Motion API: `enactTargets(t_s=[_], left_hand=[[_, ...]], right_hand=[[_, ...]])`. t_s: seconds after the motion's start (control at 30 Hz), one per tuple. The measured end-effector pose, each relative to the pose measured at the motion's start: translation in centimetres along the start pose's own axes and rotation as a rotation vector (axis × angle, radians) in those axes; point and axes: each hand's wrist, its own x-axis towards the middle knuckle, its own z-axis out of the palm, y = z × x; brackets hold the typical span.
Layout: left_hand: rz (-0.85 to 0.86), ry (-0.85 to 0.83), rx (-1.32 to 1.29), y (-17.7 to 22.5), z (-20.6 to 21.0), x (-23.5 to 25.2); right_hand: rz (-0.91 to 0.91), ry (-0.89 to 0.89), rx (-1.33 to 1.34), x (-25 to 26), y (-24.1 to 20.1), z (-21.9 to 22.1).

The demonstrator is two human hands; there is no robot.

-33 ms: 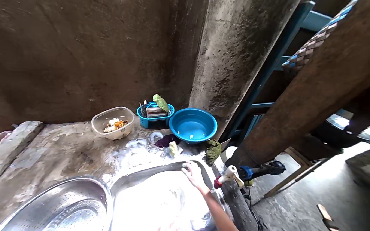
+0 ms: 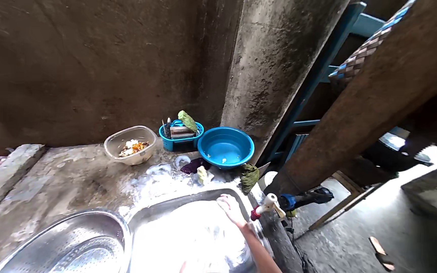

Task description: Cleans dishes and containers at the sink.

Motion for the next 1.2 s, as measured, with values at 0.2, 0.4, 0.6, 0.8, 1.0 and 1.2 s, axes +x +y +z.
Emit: enactTargets(t_s=[0.2,0.4,0.6,0.8,1.0,1.2], left_hand=[[0.033,-0.038,0.013,1.2,-11.4,5.0],[0.227,-0.073,-0.071,0.8,-12.3,13.3],[-0.012,0.009,-0.022,5.2,-9.1,16.5],[-0.031,0.027,0.139,15.5,-5.9,12.4],[0.482,0.671,-0.027,10.5,-0.4,12.2],[-0.140,0.708,-0.547,1.9,3.3,12.5]], right_hand=[[0.219,0.297,0.553,-6.7,1.7,-1.7],[0.248,0.447,0.484,-9.6,2.2,-2.5],[0.483,0.518,0.452,-10.6,3.4,-3.5],[0.522,0.437,0.433,-10.0,4.4,-5.4],[0.618,0.421,0.792,-11.9,3.8,-6.9],[0.612,0.567,0.936,-14.0,4.4,-9.2]])
